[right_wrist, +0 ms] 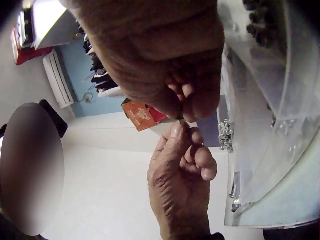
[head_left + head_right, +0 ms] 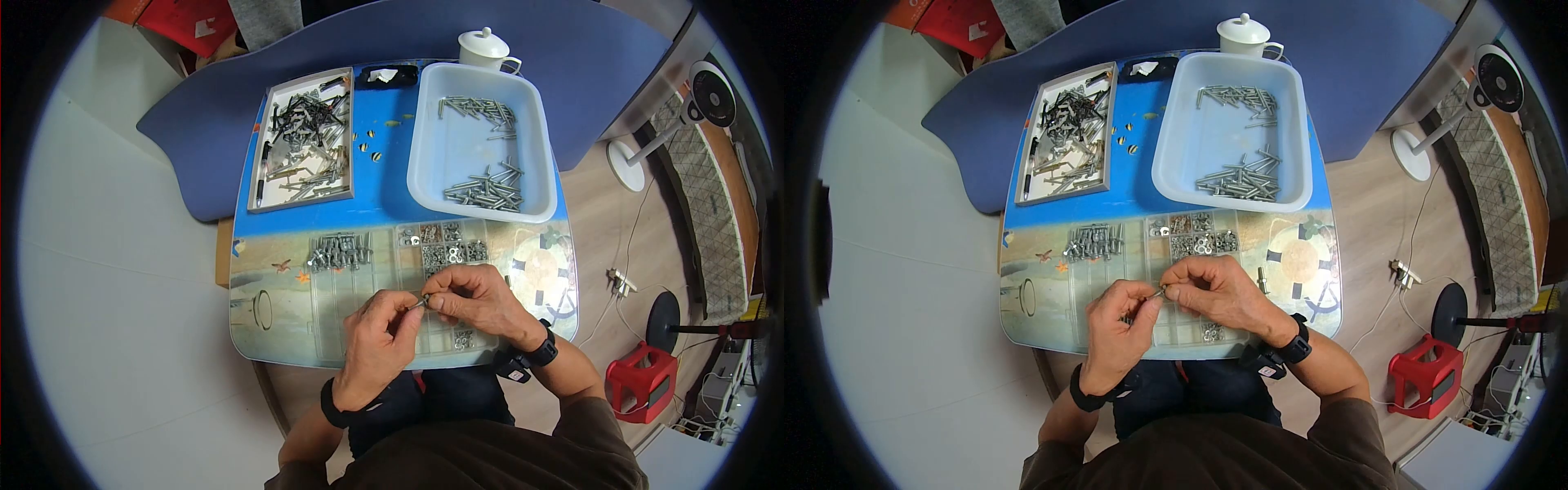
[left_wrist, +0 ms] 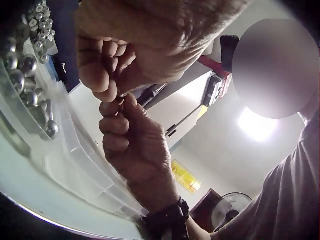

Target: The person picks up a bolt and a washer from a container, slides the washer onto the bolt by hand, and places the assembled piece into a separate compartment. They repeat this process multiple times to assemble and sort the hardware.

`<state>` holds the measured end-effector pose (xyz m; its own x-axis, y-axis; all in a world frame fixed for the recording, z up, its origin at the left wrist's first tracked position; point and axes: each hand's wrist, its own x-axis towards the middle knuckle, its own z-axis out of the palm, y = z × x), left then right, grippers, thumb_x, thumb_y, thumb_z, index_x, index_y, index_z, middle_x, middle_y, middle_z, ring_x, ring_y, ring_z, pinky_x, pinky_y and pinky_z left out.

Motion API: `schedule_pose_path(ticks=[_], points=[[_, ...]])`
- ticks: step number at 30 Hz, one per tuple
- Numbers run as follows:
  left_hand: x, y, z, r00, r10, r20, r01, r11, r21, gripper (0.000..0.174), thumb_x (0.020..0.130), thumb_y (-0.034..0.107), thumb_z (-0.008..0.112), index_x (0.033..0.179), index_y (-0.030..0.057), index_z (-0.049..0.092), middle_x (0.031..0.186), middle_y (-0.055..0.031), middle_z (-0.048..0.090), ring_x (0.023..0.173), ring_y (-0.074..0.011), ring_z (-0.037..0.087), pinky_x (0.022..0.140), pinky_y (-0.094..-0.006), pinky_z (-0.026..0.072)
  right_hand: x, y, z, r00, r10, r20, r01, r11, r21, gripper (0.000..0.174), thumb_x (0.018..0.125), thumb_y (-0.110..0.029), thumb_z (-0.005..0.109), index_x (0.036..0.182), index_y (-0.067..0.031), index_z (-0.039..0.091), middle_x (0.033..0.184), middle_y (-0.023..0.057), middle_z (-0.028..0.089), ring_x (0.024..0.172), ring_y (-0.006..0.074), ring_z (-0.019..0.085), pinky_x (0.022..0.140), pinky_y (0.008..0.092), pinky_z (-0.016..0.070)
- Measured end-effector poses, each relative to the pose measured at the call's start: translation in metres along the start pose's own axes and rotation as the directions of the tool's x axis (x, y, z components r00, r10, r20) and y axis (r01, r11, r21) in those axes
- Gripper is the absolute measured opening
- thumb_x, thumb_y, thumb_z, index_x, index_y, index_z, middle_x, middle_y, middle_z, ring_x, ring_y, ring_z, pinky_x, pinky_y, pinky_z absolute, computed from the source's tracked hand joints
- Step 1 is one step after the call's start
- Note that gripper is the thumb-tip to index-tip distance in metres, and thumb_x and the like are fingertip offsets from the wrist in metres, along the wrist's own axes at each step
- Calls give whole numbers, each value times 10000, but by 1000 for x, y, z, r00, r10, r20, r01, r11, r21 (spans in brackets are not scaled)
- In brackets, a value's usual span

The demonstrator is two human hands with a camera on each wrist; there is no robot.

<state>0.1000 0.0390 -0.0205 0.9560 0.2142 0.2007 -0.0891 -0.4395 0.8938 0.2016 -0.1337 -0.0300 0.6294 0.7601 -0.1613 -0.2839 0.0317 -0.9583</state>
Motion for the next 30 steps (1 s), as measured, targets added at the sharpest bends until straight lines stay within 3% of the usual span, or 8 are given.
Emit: schedule_pose_path(ticks=[3, 8, 12, 14, 17, 21, 26, 30], points=[[1, -1, -1, 1000, 6, 4, -6, 1000, 25, 78, 946, 50, 660, 968, -17, 626, 708, -47, 640, 612, -54, 588, 543, -233, 457, 0, 0, 0, 1000, -4, -6, 4, 1000, -10, 129, 977, -111, 676, 1027, 8, 683, 795, -51, 581, 705, 34, 486, 611, 214, 420], [3, 2, -6, 959, -256, 122, 268, 960, -85, 79, 937, 41, 667, 958, -18, 621, 708, -56, 638, 622, -71, 611, 561, -232, 472, 1, -1, 0, 1000, -11, -1, 10, 999, -46, 136, 980, -116, 674, 1032, 8, 683, 788, -45, 584, 689, 34, 482, 592, 213, 413], [1, 9, 3, 982, -183, -35, 175, 969, -174, 82, 929, 34, 674, 963, -20, 622, 710, -62, 634, 618, -78, 611, 564, -233, 473, 1, 0, -1, 1000, -9, -9, 9, 1000, 1, 143, 983, -125, 673, 1033, 8, 684, 781, -44, 582, 681, 32, 478, 583, 212, 407], [1, 5, 1, 999, -33, -5, 32, 999, -39, 95, 917, 26, 685, 972, -22, 623, 712, -59, 631, 614, -80, 609, 557, -234, 469, 1, 2, -1, 1000, -14, -6, 14, 1000, -10, 149, 983, -132, 675, 1032, 8, 684, 774, -46, 577, 675, 31, 472, 577, 211, 401], [1, 1, -1, 999, 48, 1, -48, 996, 69, 94, 933, 44, 674, 975, -23, 624, 710, -56, 630, 604, -82, 602, 549, -238, 466, 1, 2, 0, 1000, -7, 2, 7, 1000, -8, 143, 981, -126, 677, 1030, 8, 683, 771, -48, 573, 678, 32, 471, 584, 211, 404], [2, 0, -3, 999, -38, 25, 38, 999, 6, 103, 955, 70, 658, 972, -26, 624, 711, -55, 630, 596, -84, 597, 543, -242, 464, 1, 1, 0, 1000, -17, -6, 17, 1000, -21, 139, 979, -120, 676, 1027, 9, 682, 777, -50, 574, 685, 33, 471, 595, 211, 407], [2, -1, -6, 966, -237, 101, 245, 966, -79, 102, 953, 78, 661, 974, -17, 629, 728, -59, 637, 604, -96, 606, 548, -253, 478, 0, -2, 2, 1000, -4, -17, 4, 1000, -28, 151, 979, -129, 678, 1037, 10, 686, 788, -52, 576, 702, 33, 473, 609, 217, 412], [1, 10, 1, 991, -130, -39, 125, 985, -119, 103, 930, 59, 679, 979, -18, 630, 740, -62, 642, 624, -102, 614, 558, -257, 485, 0, 1, -1, 1000, -14, -14, 14, 1000, -18, 158, 979, -135, 680, 1044, 9, 689, 789, -51, 580, 703, 34, 476, 612, 217, 416]])
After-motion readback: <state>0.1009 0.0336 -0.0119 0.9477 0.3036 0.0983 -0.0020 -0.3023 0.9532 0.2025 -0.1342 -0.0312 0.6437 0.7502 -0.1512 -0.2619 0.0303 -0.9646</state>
